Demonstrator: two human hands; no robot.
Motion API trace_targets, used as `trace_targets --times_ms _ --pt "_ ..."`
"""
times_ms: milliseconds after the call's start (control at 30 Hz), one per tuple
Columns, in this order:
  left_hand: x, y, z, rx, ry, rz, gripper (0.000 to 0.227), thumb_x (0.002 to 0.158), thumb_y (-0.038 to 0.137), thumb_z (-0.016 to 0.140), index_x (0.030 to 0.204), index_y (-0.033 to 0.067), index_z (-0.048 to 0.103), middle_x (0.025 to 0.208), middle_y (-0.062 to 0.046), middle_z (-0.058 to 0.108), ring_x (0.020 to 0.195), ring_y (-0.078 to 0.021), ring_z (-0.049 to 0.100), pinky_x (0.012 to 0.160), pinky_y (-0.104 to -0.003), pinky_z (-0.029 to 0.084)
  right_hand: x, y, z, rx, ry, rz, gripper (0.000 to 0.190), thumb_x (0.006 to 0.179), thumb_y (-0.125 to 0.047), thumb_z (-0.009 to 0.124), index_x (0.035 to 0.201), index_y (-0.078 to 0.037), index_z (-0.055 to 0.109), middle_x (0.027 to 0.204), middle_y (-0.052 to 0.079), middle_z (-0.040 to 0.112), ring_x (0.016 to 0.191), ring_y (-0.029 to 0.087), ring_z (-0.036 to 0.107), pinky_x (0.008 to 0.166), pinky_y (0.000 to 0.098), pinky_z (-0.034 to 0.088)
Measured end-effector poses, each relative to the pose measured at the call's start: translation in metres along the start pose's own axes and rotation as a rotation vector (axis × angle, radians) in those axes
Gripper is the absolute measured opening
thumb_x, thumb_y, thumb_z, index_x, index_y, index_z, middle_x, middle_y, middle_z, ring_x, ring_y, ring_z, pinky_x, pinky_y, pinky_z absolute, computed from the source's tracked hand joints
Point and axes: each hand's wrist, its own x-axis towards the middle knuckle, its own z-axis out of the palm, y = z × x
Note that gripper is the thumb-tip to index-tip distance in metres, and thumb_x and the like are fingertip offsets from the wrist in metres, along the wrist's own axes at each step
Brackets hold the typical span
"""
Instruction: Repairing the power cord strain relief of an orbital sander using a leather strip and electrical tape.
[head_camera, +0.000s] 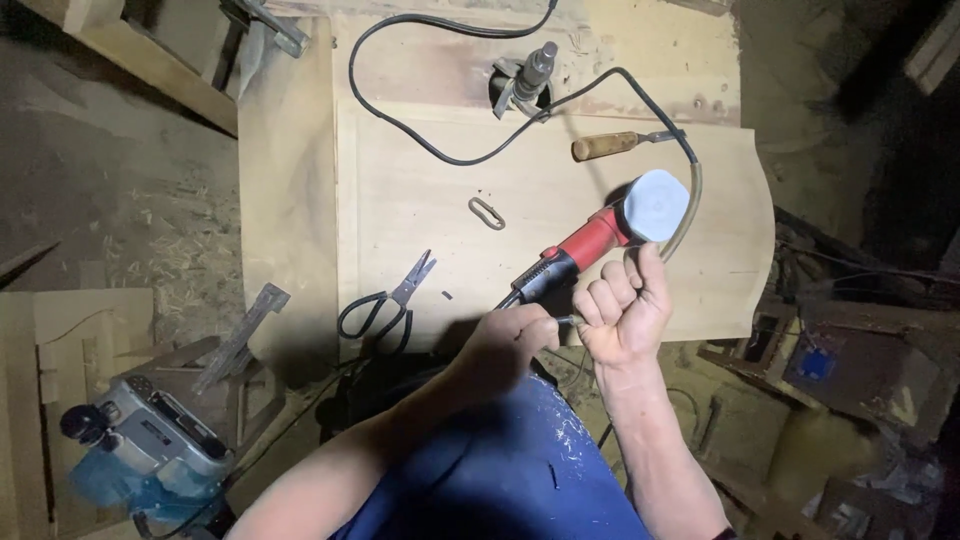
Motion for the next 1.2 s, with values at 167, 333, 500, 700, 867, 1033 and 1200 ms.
trace_targets --times_ms 167,333,500,700,867,1033,1200 --pt "0.004 0.011 -0.006 -0.062 -0.063 -0.027 0.031 0.1 0.023 0.052 0.074 0.0101 0.063 0.062 -0.013 0.061 0.062 -0.0273 0.062 0.066 -0.039 0.055 0.0 0.004 -0.002 0.02 -0.017 -0.033 0.044 0.112 -0.041 0.043 0.072 -0.022 0.042 0.055 -0.008 0.018 0.037 0.006 0.017 0.038 0.0249 0.022" --pt "0.005 0.011 0.001 0.318 0.061 0.234 0.031 0.098 0.024 0.056 0.069 0.0129 0.059 0.059 -0.007 0.055 0.06 -0.0291 0.065 0.055 -0.036 0.053 -0.003 0.007 0.029 0.011 0.0 -0.044 0.046 0.109 -0.047 0.04 0.07 -0.021 0.039 0.055 -0.006 0.019 0.037 0.01 0.021 0.041 0.0272 0.026" --pt "0.003 -0.009 0.006 0.588 0.144 0.499 0.027 0.095 0.03 0.058 0.071 0.0228 0.05 0.061 0.006 0.044 0.055 -0.0174 0.059 0.049 -0.027 0.048 -0.001 0.014 0.02 -0.019 -0.026 -0.045 0.051 0.111 -0.048 0.036 0.067 -0.022 0.034 0.052 -0.007 0.015 0.035 0.009 0.017 0.038 0.0253 0.024" --pt "0.002 -0.014 0.012 0.465 0.066 0.438 0.036 0.098 0.025 0.055 0.065 0.0178 0.045 0.054 0.0 0.042 0.05 -0.027 0.058 0.047 -0.034 0.047 -0.004 0.023 0.021 -0.057 0.018 -0.072 0.052 0.11 -0.051 0.036 0.067 -0.024 0.032 0.052 -0.007 0.011 0.035 0.008 0.012 0.034 0.024 0.021" --pt "0.048 0.026 -0.048 0.443 -0.663 -0.231 0.041 0.094 0.06 0.059 0.105 0.0213 0.07 0.116 0.0 0.072 0.12 -0.0238 0.065 0.097 -0.039 0.055 -0.007 0.03 0.018 -0.108 -0.062 0.068 0.055 0.11 -0.049 0.042 0.063 -0.023 0.028 0.052 -0.008 0.009 0.034 0.006 0.011 0.032 0.0215 0.017" --pt "0.138 0.058 -0.091 -0.594 -0.213 -0.417 0.073 0.091 0.055 0.052 0.147 0.0093 0.047 0.139 -0.013 0.062 0.125 -0.0269 0.059 0.095 -0.041 0.047 -0.03 0.048 0.019 -0.275 -0.102 0.204 0.053 0.109 -0.039 0.045 0.063 -0.017 0.031 0.05 -0.004 0.017 0.035 0.009 0.017 0.034 0.0269 0.02" --pt "0.227 0.059 -0.104 -1.317 0.069 -0.157 0.035 0.106 0.026 0.044 0.091 0.0028 0.065 0.072 -0.012 0.06 0.07 -0.0334 0.063 0.072 -0.04 0.055 -0.038 0.051 0.027 -0.432 -0.161 0.306 0.048 0.107 -0.033 0.05 0.068 -0.014 0.03 0.049 0.0 0.023 0.038 0.012 0.023 0.04 0.0312 0.017"
